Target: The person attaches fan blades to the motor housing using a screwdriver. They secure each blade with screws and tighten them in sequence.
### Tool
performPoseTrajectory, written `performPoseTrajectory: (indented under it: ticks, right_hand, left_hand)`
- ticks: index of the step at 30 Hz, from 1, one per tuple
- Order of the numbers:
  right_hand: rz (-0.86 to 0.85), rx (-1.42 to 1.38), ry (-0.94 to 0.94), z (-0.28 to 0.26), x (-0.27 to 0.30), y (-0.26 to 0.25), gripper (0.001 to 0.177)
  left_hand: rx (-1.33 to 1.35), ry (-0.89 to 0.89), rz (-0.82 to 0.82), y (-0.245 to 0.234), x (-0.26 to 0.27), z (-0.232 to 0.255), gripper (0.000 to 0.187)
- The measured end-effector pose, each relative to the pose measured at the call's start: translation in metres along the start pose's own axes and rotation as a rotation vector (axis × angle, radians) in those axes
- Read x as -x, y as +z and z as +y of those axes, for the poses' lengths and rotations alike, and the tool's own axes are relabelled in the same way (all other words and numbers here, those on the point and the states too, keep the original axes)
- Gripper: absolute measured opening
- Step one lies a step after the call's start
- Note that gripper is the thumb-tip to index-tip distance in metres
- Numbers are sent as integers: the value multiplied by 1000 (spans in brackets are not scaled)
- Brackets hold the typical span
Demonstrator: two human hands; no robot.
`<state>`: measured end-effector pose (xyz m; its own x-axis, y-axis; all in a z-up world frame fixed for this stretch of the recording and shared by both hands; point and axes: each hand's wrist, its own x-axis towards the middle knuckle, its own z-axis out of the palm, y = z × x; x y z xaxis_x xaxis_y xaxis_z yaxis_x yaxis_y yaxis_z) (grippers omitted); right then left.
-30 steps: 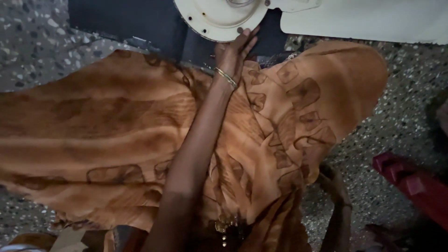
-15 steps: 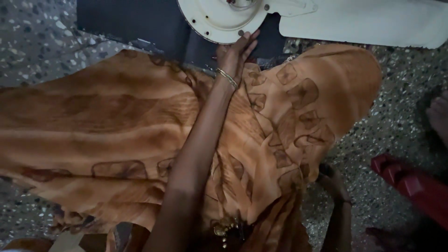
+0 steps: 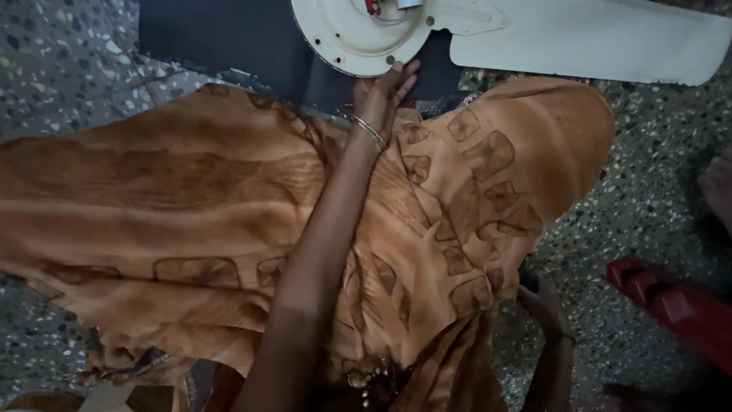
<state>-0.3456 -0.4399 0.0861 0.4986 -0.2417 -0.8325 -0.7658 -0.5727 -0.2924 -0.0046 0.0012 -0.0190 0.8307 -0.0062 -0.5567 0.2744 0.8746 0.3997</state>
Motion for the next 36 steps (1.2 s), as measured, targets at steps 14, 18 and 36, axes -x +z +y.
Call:
performPoseTrajectory:
  ticks: [14,18,36]
  right_hand:
    - [246,291,-77,-43,-4,-21,35]
    - [261,196,-1,-43,-13,-16,33]
    - [772,431,-527,-145,-21,-101,22]
  left_hand:
    - [39,-69,7,-7,7,-2,33]
    - [35,-137,35,-4,9,-2,34]
    - [-358,-228,-139,48,31,34,32]
